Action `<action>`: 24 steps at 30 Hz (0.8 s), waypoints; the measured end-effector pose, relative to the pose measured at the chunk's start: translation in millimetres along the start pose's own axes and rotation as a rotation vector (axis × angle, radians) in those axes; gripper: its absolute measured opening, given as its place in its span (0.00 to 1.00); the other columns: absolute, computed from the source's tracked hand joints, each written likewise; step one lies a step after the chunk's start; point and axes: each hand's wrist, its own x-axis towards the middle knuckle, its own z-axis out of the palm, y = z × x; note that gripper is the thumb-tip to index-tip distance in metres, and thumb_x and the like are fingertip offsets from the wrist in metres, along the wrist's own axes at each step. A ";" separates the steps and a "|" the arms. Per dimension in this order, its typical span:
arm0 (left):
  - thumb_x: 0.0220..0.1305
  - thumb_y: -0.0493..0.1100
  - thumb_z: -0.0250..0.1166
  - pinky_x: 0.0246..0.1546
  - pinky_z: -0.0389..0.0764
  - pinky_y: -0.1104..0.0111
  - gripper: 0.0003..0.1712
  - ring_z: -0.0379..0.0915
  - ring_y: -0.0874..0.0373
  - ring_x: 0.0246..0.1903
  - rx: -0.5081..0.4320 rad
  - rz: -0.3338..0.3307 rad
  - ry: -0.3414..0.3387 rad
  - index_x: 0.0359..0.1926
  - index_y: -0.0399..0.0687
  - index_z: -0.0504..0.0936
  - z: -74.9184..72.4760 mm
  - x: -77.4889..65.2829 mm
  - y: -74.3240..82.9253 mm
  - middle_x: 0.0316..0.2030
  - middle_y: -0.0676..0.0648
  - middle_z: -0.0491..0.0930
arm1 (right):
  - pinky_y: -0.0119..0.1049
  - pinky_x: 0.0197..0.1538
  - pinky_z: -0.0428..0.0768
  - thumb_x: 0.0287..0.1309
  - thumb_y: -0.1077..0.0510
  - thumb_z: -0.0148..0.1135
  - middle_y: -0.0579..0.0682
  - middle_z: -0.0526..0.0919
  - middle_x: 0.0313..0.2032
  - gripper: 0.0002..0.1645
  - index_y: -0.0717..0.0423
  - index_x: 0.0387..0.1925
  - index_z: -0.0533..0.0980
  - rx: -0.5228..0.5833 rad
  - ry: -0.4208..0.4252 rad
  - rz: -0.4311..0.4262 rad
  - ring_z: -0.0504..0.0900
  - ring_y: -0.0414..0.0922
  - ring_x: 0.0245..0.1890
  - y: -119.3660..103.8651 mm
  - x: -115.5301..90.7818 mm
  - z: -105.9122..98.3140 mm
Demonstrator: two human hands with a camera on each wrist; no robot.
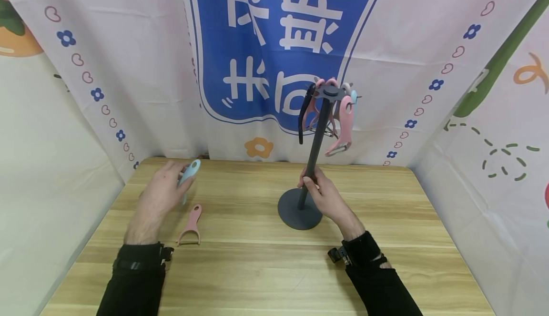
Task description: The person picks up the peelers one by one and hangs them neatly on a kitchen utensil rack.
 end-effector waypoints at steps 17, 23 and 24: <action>0.89 0.43 0.70 0.56 0.97 0.37 0.30 0.90 0.31 0.61 -0.101 0.026 0.201 0.83 0.39 0.79 4.0 -3.1 33.4 0.66 0.32 0.84 | 0.62 0.68 0.92 0.96 0.59 0.50 0.60 0.89 0.49 0.11 0.61 0.65 0.74 0.002 0.004 0.006 0.93 0.60 0.55 0.0 -0.5 0.2; 0.88 0.44 0.71 0.56 0.98 0.37 0.31 0.89 0.32 0.59 -0.132 0.043 0.234 0.84 0.42 0.79 5.0 -4.3 44.7 0.67 0.33 0.84 | 0.64 0.69 0.92 0.97 0.59 0.49 0.61 0.88 0.50 0.12 0.62 0.65 0.73 0.019 0.002 0.009 0.91 0.68 0.56 -0.8 -0.4 0.5; 0.88 0.44 0.71 0.56 0.98 0.38 0.31 0.89 0.33 0.59 -0.138 0.043 0.238 0.84 0.42 0.79 5.0 -4.6 47.0 0.67 0.33 0.84 | 0.64 0.69 0.92 0.97 0.59 0.49 0.61 0.88 0.50 0.12 0.62 0.65 0.73 0.024 0.002 0.012 0.91 0.70 0.56 -0.9 -0.4 0.6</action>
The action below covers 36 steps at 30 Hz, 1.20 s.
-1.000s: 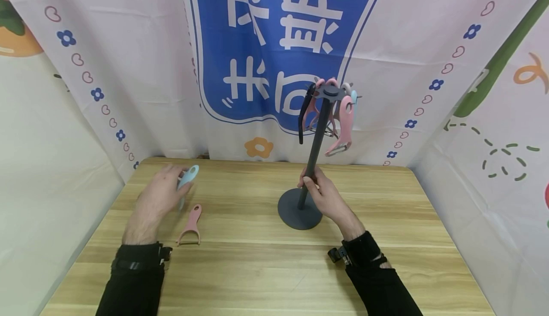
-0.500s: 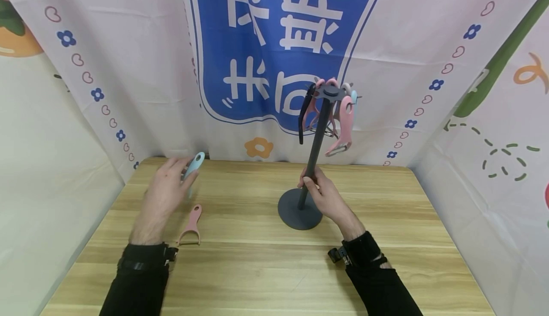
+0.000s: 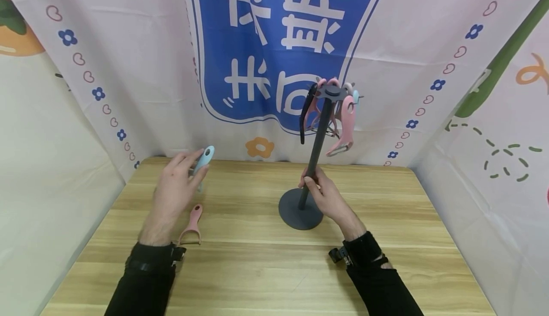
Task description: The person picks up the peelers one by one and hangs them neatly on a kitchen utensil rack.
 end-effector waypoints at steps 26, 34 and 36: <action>0.81 0.41 0.79 0.52 1.00 0.46 0.28 0.93 0.39 0.53 -0.112 0.106 0.065 0.76 0.41 0.86 22.1 12.2 56.2 0.60 0.37 0.87 | 0.62 0.69 0.92 0.96 0.60 0.50 0.61 0.88 0.50 0.11 0.62 0.65 0.74 -0.019 0.003 0.007 0.92 0.62 0.56 -0.5 0.8 -0.5; 0.81 0.42 0.79 0.51 1.00 0.49 0.28 0.93 0.41 0.52 -0.137 0.127 0.054 0.75 0.41 0.87 29.6 17.4 72.9 0.60 0.37 0.87 | 0.62 0.68 0.92 0.96 0.60 0.50 0.61 0.89 0.50 0.11 0.61 0.65 0.74 -0.023 0.006 0.010 0.93 0.59 0.56 -1.0 0.3 -0.5; 0.81 0.42 0.79 0.52 1.00 0.50 0.28 0.93 0.41 0.52 -0.152 0.130 0.053 0.76 0.42 0.87 31.5 18.6 77.3 0.59 0.37 0.87 | 0.61 0.68 0.92 0.96 0.60 0.50 0.60 0.89 0.50 0.11 0.61 0.65 0.74 -0.021 0.006 0.011 0.92 0.59 0.56 -0.8 0.2 -0.5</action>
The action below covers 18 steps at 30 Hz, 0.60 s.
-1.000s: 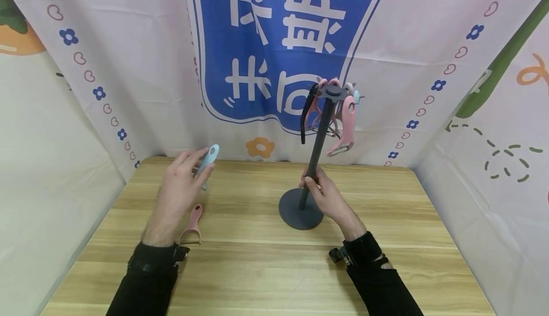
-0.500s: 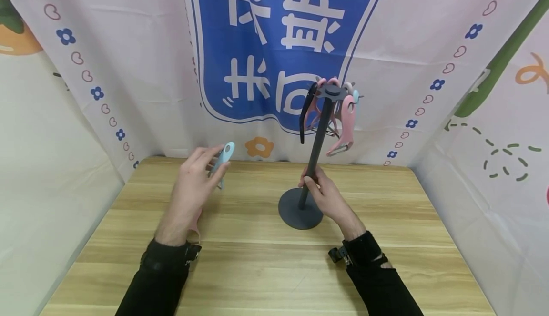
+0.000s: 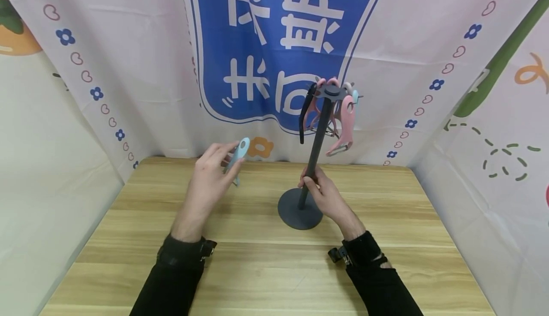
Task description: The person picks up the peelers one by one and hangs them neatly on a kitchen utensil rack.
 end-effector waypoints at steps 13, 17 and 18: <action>0.81 0.42 0.79 0.53 1.00 0.52 0.28 0.93 0.43 0.52 -0.073 0.057 0.018 0.75 0.41 0.86 12.8 9.7 27.0 0.60 0.38 0.88 | 0.61 0.69 0.92 0.96 0.59 0.50 0.60 0.89 0.50 0.11 0.61 0.65 0.74 0.005 0.001 0.000 0.92 0.59 0.56 0.1 -0.8 0.3; 0.81 0.43 0.79 0.54 1.00 0.53 0.28 0.93 0.44 0.53 -0.113 0.087 0.024 0.76 0.42 0.87 15.9 12.8 35.6 0.59 0.39 0.88 | 0.62 0.70 0.92 0.96 0.59 0.50 0.60 0.89 0.50 0.11 0.61 0.65 0.74 0.006 0.002 -0.006 0.92 0.58 0.56 0.1 -1.4 0.2; 0.81 0.43 0.79 0.54 1.00 0.54 0.28 0.93 0.44 0.53 -0.122 0.094 0.025 0.76 0.42 0.87 16.6 13.5 37.8 0.59 0.39 0.88 | 0.62 0.70 0.92 0.96 0.59 0.50 0.60 0.89 0.50 0.12 0.61 0.65 0.74 0.006 0.002 -0.005 0.92 0.58 0.56 0.0 -1.3 0.2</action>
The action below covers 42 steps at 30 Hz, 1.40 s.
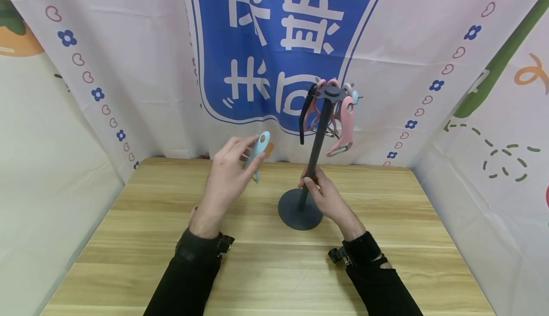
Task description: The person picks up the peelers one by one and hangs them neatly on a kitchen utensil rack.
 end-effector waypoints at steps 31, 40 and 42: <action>0.86 0.48 0.75 0.56 0.99 0.55 0.29 0.91 0.46 0.54 -0.115 0.105 0.054 0.78 0.41 0.83 10.9 31.6 52.4 0.62 0.39 0.86 | 0.61 0.69 0.92 0.96 0.59 0.50 0.61 0.88 0.51 0.12 0.61 0.66 0.73 0.011 -0.002 0.008 0.92 0.59 0.57 -0.3 -0.4 -0.6; 0.86 0.48 0.74 0.58 0.99 0.56 0.30 0.91 0.46 0.54 -0.127 0.143 0.063 0.80 0.41 0.82 7.5 42.3 65.4 0.62 0.38 0.85 | 0.60 0.68 0.92 0.96 0.60 0.50 0.61 0.89 0.50 0.11 0.62 0.65 0.74 0.011 -0.002 -0.003 0.92 0.59 0.56 -1.4 -0.9 -1.0; 0.87 0.48 0.74 0.57 0.99 0.56 0.30 0.90 0.46 0.54 -0.125 0.154 0.065 0.80 0.42 0.82 6.9 44.8 68.1 0.62 0.38 0.85 | 0.59 0.68 0.92 0.96 0.60 0.50 0.61 0.89 0.50 0.11 0.61 0.65 0.74 0.008 0.000 -0.004 0.92 0.59 0.56 -1.2 -0.8 -1.1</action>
